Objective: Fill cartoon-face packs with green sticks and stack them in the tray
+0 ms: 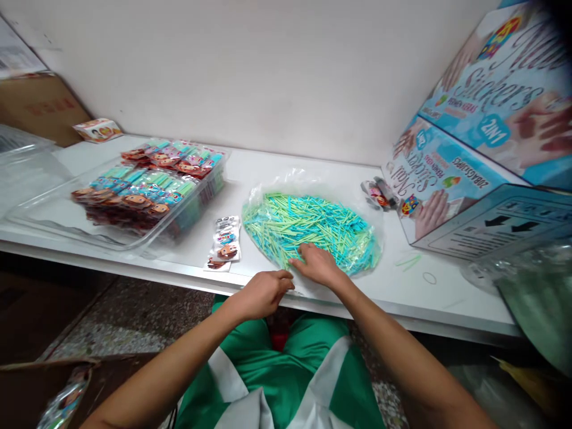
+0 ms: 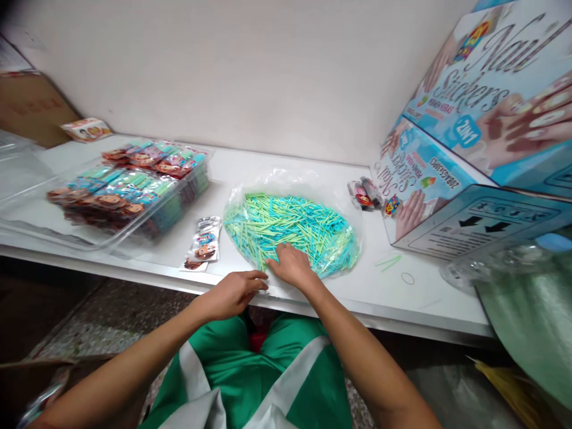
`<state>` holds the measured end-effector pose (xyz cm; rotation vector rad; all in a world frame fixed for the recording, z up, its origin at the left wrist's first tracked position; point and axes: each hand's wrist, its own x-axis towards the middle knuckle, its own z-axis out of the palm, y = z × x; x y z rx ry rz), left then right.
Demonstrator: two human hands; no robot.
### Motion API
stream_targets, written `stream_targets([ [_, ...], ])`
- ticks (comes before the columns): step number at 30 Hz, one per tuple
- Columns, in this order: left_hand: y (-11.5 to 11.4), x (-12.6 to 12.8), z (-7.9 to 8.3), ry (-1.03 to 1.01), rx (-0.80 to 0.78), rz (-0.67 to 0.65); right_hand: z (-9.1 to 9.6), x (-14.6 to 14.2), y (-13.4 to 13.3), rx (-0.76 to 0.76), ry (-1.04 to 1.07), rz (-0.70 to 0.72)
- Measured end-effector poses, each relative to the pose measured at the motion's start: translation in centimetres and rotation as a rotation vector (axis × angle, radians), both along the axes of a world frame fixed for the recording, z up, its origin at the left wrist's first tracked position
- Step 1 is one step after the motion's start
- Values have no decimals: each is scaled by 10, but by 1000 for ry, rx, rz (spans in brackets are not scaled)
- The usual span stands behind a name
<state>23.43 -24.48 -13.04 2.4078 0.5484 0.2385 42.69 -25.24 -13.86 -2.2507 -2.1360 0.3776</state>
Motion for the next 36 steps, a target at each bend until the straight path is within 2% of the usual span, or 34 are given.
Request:
stream_targets([
  [5,3,-1,-1,61,90,-14,0,-13,6,27,-52,66],
  [14,2,-1,-2,30,78,-13,0,-29,19,-19,-132,177],
  [19,5,-2,-1,9,72,-17,-2,-4,23,-40,-179,171],
  [26,4,-2,0,26,82,-33,16,42,25,15,-225,115],
  [36,-1,-10,12,-2,78,-27,18,47,24,57,-223,44],
])
